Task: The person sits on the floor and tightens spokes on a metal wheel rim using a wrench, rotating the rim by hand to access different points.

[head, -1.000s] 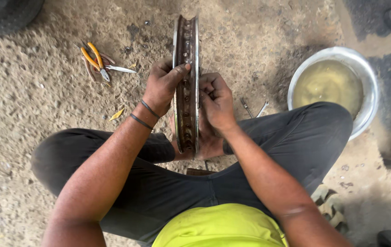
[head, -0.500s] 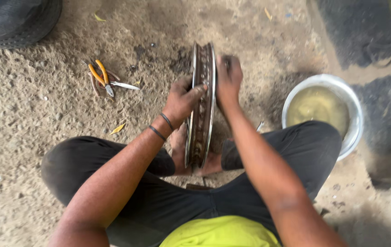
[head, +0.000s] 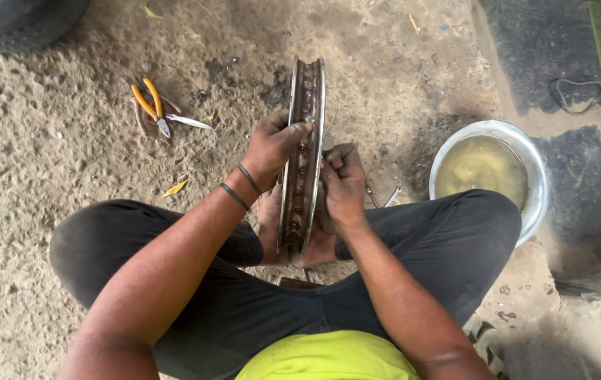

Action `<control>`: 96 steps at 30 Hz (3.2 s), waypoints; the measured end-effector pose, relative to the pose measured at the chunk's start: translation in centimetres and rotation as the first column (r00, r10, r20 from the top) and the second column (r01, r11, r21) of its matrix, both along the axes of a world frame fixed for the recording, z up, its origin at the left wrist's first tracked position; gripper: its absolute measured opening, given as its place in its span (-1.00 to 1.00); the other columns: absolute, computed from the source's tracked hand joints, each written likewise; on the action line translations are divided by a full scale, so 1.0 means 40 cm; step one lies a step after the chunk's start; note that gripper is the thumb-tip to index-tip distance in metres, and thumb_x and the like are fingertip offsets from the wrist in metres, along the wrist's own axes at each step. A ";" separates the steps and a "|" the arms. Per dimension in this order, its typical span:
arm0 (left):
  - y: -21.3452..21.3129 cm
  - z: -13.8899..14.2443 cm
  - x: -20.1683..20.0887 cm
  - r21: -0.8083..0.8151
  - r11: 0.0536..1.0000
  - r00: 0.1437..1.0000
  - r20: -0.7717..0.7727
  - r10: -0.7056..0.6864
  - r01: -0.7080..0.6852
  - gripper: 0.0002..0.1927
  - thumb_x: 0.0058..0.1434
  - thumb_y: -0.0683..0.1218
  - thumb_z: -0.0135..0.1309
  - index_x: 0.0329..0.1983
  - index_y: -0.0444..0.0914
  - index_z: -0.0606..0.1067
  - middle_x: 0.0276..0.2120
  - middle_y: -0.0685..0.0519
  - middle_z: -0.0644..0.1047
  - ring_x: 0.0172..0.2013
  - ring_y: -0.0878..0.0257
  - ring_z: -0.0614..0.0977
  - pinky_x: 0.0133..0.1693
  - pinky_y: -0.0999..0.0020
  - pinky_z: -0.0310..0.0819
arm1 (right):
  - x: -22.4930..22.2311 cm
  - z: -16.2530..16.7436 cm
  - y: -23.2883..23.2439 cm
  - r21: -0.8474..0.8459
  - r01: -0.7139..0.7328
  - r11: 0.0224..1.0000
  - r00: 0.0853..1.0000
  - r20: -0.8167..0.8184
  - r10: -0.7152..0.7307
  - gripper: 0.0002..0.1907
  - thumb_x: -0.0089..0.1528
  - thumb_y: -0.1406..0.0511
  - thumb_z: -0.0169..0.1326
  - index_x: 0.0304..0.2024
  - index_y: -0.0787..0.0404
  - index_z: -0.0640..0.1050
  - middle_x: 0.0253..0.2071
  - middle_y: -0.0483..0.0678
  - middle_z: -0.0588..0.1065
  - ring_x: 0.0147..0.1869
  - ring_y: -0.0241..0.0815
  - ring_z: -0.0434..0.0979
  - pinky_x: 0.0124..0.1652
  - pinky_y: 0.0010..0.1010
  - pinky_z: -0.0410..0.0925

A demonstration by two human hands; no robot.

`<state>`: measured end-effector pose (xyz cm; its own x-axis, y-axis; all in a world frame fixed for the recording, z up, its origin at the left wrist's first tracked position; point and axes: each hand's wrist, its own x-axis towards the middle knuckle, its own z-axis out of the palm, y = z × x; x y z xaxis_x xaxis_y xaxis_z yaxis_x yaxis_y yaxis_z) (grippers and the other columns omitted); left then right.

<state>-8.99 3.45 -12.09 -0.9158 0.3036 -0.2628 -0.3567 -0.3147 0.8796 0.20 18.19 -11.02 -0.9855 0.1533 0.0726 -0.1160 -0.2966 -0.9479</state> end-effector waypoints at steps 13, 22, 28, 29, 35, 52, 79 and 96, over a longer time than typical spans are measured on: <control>0.011 0.043 0.005 -0.265 0.964 0.997 -0.071 -0.039 0.019 -0.78 0.32 -0.08 0.18 -0.22 -0.38 0.59 -0.43 0.13 0.51 -0.41 0.38 0.45 -0.37 0.39 0.39 | -0.256 0.078 0.026 0.647 0.267 0.714 0.959 -0.102 -0.266 -0.75 0.36 0.38 0.08 0.07 0.31 0.44 -0.14 -0.13 0.50 -0.28 -0.30 0.52 -0.36 -0.51 0.40; 0.000 0.030 0.004 -0.085 0.996 0.999 -0.043 0.031 -0.035 -0.82 0.26 -0.12 0.18 -0.19 -0.36 0.60 -0.41 0.15 0.58 -0.41 0.41 0.53 -0.36 0.42 0.48 | -0.027 -0.016 0.006 0.125 0.104 0.987 0.995 -0.012 -0.103 -0.75 0.31 0.57 0.03 -0.17 0.14 0.34 -0.34 -0.21 0.22 -0.30 -0.37 0.30 -0.33 -0.57 0.28; -0.007 0.045 0.006 -0.111 0.994 1.000 -0.003 -0.008 0.008 -0.83 0.28 -0.12 0.16 -0.23 -0.36 0.60 -0.43 0.16 0.54 -0.42 0.39 0.48 -0.38 0.41 0.40 | -0.025 -0.026 0.002 0.431 0.044 0.901 0.998 0.017 -0.057 -0.74 0.26 0.57 0.05 -0.23 0.14 0.32 -0.32 -0.21 0.20 -0.29 -0.37 0.20 -0.35 -0.58 0.21; -0.007 0.046 0.006 -0.125 0.992 1.000 0.019 -0.005 0.007 -0.83 0.27 -0.12 0.17 -0.24 -0.36 0.60 -0.45 0.16 0.54 -0.44 0.38 0.48 -0.39 0.40 0.40 | -0.017 -0.021 -0.002 0.415 0.033 0.909 0.997 0.051 -0.059 -0.74 0.26 0.55 0.06 -0.25 0.14 0.31 -0.34 -0.21 0.18 -0.31 -0.38 0.20 -0.37 -0.58 0.22; 0.000 0.042 0.002 -0.199 0.980 0.997 -0.075 0.004 -0.019 -0.82 0.26 -0.11 0.17 -0.22 -0.34 0.61 -0.41 0.16 0.53 -0.39 0.40 0.47 -0.34 0.41 0.42 | -0.106 0.039 0.045 0.414 0.148 0.898 0.953 0.182 -0.241 -0.85 0.29 0.36 0.15 -0.16 0.14 0.43 -0.36 -0.14 0.43 -0.30 -0.30 0.51 -0.29 -0.49 0.41; -0.011 0.034 -0.001 -0.088 0.996 0.999 -0.035 -0.029 0.026 -0.85 0.32 -0.14 0.13 -0.22 -0.35 0.57 -0.43 0.17 0.51 -0.41 0.39 0.47 -0.36 0.39 0.42 | -0.024 -0.045 0.019 0.110 -0.039 0.993 0.999 -0.008 0.040 -0.77 0.33 0.52 0.05 -0.15 0.13 0.33 -0.29 -0.19 0.26 -0.24 -0.33 0.25 -0.24 -0.51 0.26; -0.006 0.034 -0.007 -0.187 0.982 0.989 -0.132 -0.061 0.035 -0.80 0.30 -0.10 0.17 -0.18 -0.36 0.60 -0.41 0.17 0.53 -0.39 0.40 0.46 -0.34 0.41 0.43 | -0.140 0.040 0.037 0.100 0.299 0.949 0.851 0.421 -0.313 -0.82 0.28 0.32 0.11 -0.07 0.15 0.48 -0.33 -0.13 0.45 -0.31 -0.26 0.46 -0.30 -0.40 0.41; -0.002 0.020 -0.009 -0.213 0.977 0.983 -0.182 -0.025 -0.014 -0.79 0.30 -0.10 0.20 -0.13 -0.36 0.61 -0.38 0.16 0.54 -0.35 0.41 0.47 -0.29 0.42 0.45 | -0.096 0.025 0.016 0.080 0.221 0.972 0.930 0.283 -0.235 -0.88 0.32 0.39 0.13 -0.14 0.21 0.45 -0.29 -0.13 0.42 -0.26 -0.32 0.44 -0.26 -0.51 0.40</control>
